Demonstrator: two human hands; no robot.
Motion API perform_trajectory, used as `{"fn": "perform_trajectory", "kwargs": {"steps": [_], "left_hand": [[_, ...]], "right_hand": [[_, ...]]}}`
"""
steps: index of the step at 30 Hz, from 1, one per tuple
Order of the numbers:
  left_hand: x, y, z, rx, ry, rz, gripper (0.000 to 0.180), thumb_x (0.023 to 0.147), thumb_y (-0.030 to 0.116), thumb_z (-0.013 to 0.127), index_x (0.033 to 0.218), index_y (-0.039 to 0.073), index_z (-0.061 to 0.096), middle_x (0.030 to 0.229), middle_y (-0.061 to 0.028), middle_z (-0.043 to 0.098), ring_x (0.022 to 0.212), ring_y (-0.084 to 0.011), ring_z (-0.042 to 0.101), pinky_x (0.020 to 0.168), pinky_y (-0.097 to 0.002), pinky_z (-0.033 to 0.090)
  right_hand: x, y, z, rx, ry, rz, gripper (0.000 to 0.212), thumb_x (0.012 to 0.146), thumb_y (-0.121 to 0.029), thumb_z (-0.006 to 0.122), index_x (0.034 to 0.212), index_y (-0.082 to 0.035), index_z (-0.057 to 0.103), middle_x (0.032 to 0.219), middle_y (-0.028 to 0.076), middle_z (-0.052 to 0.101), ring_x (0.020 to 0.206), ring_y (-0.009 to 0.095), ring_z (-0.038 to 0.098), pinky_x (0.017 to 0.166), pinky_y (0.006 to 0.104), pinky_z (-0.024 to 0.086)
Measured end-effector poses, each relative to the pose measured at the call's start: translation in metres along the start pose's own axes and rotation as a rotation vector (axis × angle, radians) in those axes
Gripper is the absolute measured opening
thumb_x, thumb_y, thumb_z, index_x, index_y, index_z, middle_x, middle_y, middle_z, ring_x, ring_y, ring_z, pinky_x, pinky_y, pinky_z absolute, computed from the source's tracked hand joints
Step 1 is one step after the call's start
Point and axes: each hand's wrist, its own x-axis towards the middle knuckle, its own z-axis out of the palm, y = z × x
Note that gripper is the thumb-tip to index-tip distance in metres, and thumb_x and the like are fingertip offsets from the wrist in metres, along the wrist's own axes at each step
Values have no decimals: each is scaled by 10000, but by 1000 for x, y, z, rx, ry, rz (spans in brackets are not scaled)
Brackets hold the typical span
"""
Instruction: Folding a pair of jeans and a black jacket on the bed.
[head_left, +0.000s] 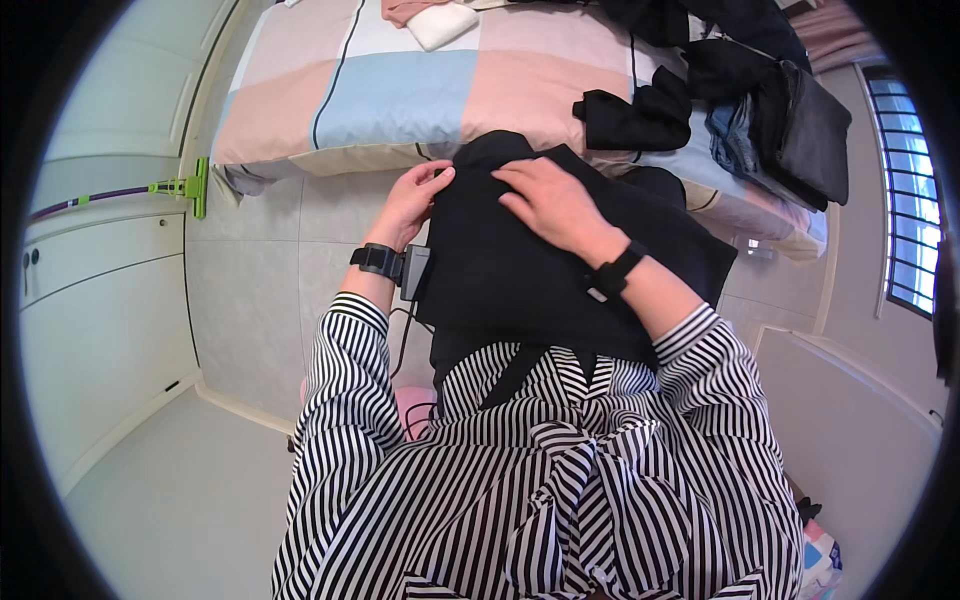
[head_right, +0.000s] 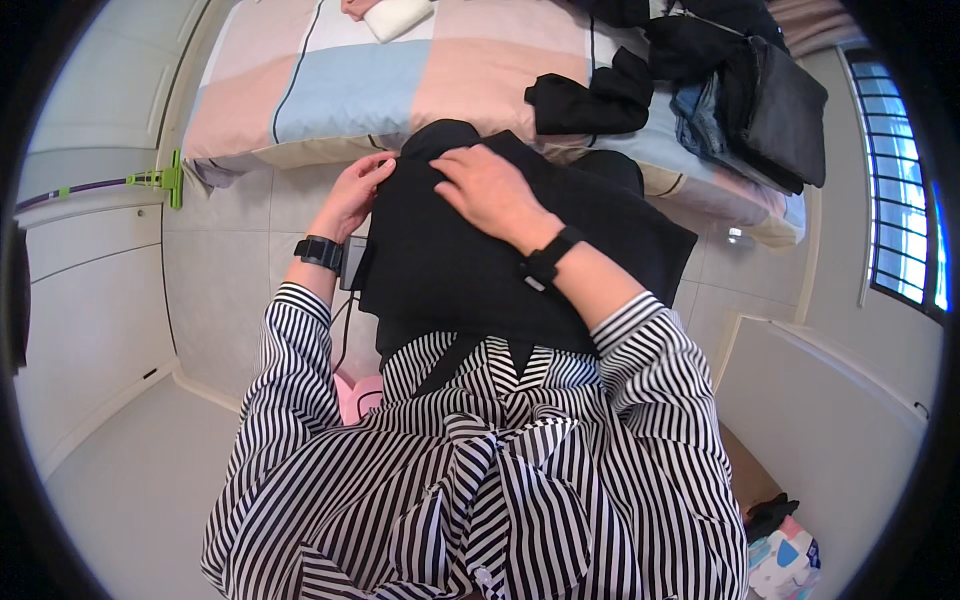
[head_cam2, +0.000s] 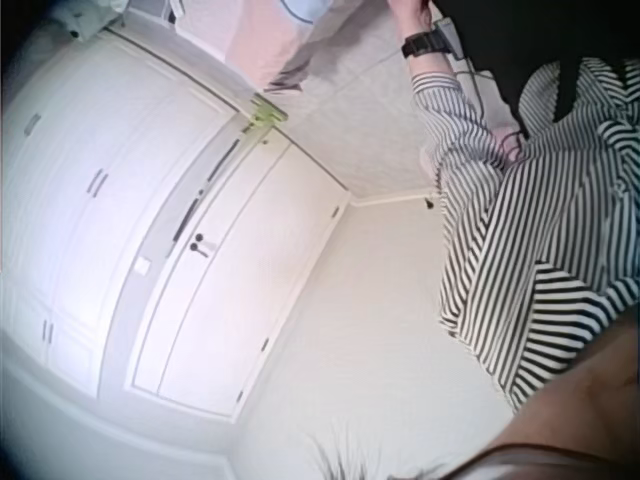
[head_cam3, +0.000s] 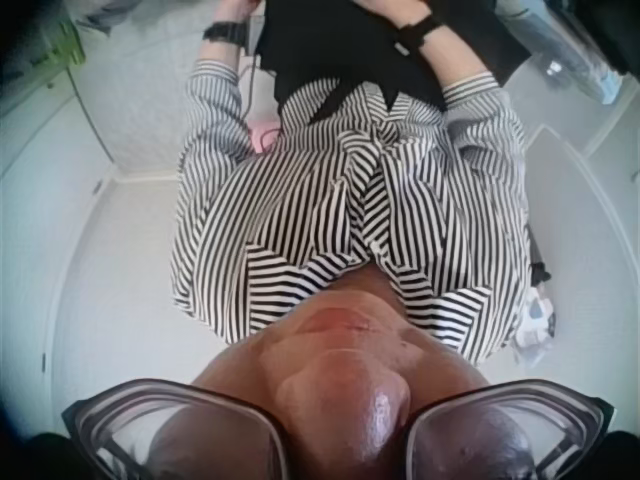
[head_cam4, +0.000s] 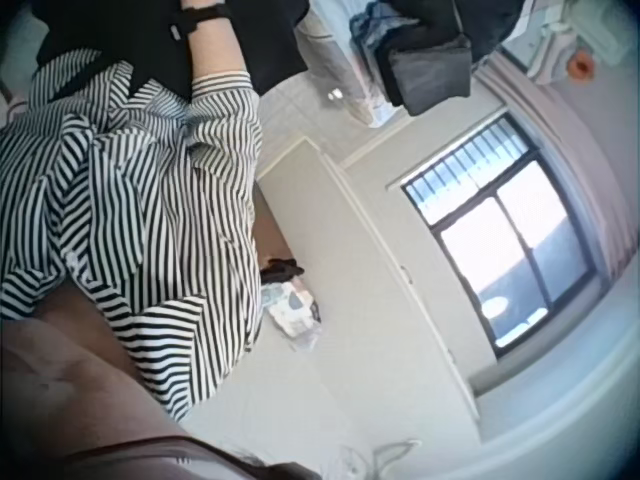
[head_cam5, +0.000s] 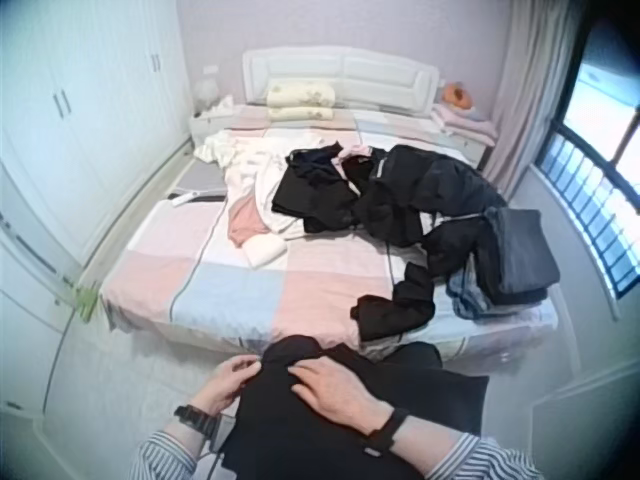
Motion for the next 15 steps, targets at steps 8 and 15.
{"fn": "perform_trajectory", "kwargs": {"steps": [8,15], "left_hand": [[14,20,-5,467,45,156,243,880,260,699,1015,60,668,885,7,643,764,-86,580,650,-239,467],[19,57,-4,714,-140,-8,247,790,197,749,982,61,673,874,1,651,773,-89,603,644,-230,481]], "right_hand": [[-1,-10,14,4,-69,123,392,830,-219,688,1176,-50,608,1087,92,611,1018,277,560,907,386,477],[9,-17,-3,170,-267,323,268,800,-111,685,1063,-75,649,963,94,652,977,272,610,848,391,510]]}}
